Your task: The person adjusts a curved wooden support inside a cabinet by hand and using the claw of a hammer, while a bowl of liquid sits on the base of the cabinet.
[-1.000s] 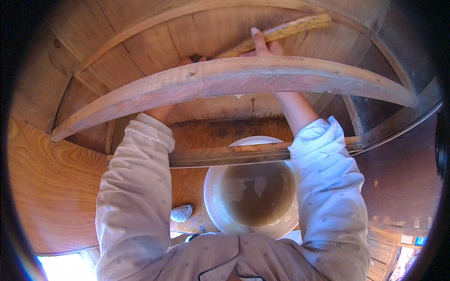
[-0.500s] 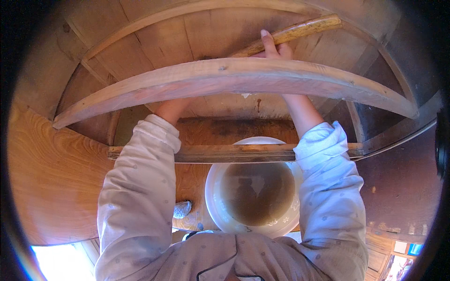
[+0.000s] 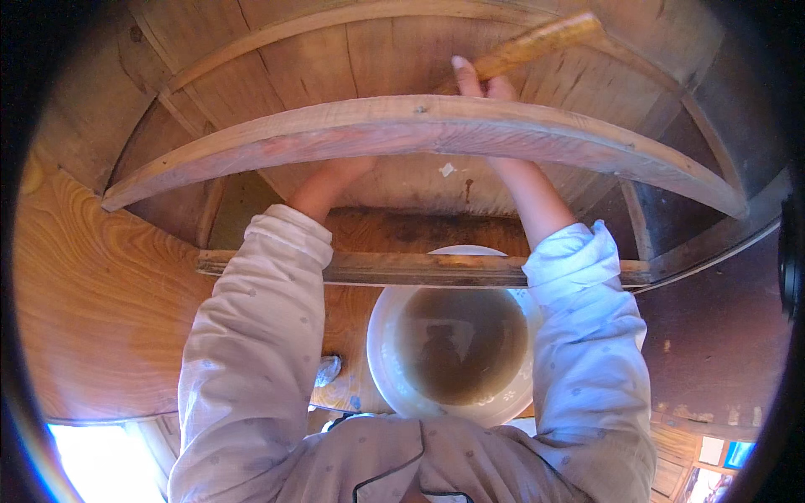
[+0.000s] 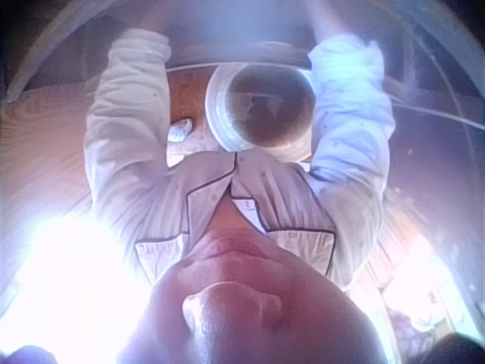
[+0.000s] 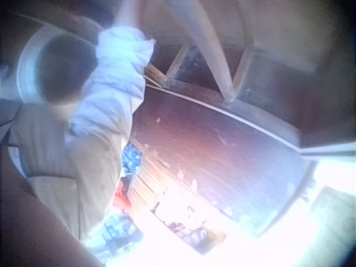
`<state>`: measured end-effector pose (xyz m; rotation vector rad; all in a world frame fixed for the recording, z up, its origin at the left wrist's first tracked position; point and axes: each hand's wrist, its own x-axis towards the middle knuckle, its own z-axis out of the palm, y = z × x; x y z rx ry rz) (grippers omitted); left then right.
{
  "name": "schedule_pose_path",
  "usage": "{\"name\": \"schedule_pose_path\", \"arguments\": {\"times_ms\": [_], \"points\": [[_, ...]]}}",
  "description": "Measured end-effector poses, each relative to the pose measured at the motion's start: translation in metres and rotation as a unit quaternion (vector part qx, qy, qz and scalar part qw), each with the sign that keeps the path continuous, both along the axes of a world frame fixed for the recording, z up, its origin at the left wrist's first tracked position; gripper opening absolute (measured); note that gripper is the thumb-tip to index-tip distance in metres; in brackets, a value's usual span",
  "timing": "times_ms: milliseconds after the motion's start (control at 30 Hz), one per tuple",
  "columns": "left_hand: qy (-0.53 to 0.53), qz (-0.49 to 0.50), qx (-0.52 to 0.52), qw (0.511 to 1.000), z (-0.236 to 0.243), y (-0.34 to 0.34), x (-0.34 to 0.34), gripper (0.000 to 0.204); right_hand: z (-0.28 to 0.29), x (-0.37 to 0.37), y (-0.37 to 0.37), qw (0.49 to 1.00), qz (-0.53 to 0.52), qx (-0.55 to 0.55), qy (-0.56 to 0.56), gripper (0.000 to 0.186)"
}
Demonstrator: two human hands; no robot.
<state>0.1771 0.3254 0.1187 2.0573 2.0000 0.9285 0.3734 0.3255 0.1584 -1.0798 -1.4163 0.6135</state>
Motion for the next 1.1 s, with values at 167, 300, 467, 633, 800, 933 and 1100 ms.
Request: {"name": "schedule_pose_path", "arguments": {"times_ms": [167, 300, 467, 633, 800, 933, 1100], "points": [[-0.023, -0.05, -0.021, 0.998, 0.009, 0.006, -0.019, 0.032, -0.005, 0.019, 0.001, 0.997, -0.043, -0.039, 0.055, 0.053], [-0.044, -0.134, -0.042, 0.989, 0.012, -0.004, -0.043, 0.031, -0.019, 0.036, 0.029, 0.962, -0.107, -0.085, 0.236, 0.061], [0.059, -0.195, 0.176, 0.963, 0.025, -0.076, -0.08, 0.028, -0.006, 0.036, 0.017, 0.973, -0.121, -0.078, 0.181, 0.053], [-0.047, -0.028, 0.003, 0.998, 0.037, -0.165, -0.103, 0.016, 0.006, 0.022, -0.004, 0.997, -0.071, 0.038, 0.008, 0.041], [-0.247, 0.002, 0.063, 0.967, 0.004, -0.243, -0.125, 0.011, 0.026, 0.016, -0.02, 0.992, -0.076, 0.014, -0.1, 0.041], [-0.363, 0.053, 0.037, 0.929, -0.025, -0.288, -0.13, 0.008, 0.027, 0.001, -0.032, 0.998, -0.018, 0.042, -0.042, 0.044], [-0.391, 0.062, 0.0, 0.918, -0.061, -0.323, -0.139, 0.011, 0.032, -0.023, -0.045, 0.983, -0.048, 0.01, 0.178, 0.051]]}}
